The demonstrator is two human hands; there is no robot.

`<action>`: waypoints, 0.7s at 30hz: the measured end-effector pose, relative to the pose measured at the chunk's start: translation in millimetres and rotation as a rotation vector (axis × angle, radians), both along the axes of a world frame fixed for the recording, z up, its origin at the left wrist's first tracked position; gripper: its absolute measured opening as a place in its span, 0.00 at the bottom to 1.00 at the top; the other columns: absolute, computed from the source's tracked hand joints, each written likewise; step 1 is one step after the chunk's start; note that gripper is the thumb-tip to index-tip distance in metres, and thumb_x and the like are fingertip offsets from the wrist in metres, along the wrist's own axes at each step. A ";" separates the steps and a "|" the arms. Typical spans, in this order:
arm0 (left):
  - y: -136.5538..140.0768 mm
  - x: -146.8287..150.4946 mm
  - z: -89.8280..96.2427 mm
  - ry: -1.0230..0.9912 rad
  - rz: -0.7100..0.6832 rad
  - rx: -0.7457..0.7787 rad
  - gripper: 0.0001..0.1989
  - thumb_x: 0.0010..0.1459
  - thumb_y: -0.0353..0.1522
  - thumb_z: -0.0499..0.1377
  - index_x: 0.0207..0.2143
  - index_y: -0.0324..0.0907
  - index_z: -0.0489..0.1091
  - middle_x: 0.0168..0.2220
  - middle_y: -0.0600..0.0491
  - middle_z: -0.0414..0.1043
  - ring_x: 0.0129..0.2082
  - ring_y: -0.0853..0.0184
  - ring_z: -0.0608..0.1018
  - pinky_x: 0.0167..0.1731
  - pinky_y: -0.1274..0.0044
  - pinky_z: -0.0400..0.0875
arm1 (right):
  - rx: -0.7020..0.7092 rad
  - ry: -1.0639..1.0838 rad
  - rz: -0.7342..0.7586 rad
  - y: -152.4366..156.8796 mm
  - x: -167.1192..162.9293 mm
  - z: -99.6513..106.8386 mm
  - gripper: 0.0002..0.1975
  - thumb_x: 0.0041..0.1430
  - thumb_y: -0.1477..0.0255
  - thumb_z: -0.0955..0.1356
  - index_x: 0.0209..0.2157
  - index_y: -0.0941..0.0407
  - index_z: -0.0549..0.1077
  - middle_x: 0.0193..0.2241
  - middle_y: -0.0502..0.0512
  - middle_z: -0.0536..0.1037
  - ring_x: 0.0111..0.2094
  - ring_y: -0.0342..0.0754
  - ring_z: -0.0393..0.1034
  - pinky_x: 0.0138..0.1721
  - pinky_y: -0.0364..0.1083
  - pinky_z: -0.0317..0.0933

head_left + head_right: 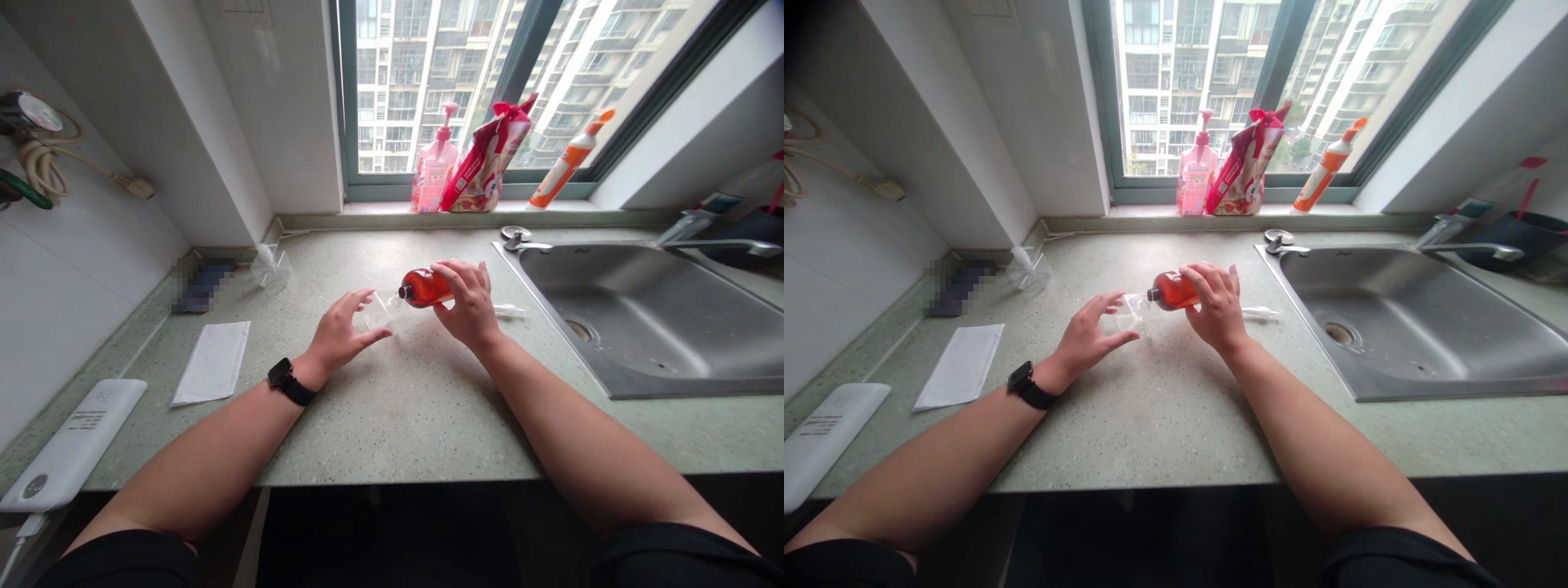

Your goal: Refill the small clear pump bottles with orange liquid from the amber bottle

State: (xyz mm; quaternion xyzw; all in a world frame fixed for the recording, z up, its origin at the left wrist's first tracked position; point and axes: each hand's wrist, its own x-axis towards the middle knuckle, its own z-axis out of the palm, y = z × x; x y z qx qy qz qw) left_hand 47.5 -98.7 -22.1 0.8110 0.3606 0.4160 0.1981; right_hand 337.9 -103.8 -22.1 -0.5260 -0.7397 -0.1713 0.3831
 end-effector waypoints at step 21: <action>0.6 0.7 -1.0 0.007 -0.004 -0.028 0.40 0.55 0.52 0.74 0.64 0.46 0.68 0.53 0.45 0.79 0.48 0.55 0.85 0.51 0.61 0.82 | -0.009 -0.015 -0.012 0.9 1.1 0.2 0.35 0.59 0.78 0.70 0.65 0.42 0.66 0.62 0.55 0.76 0.65 0.62 0.69 0.74 0.74 0.45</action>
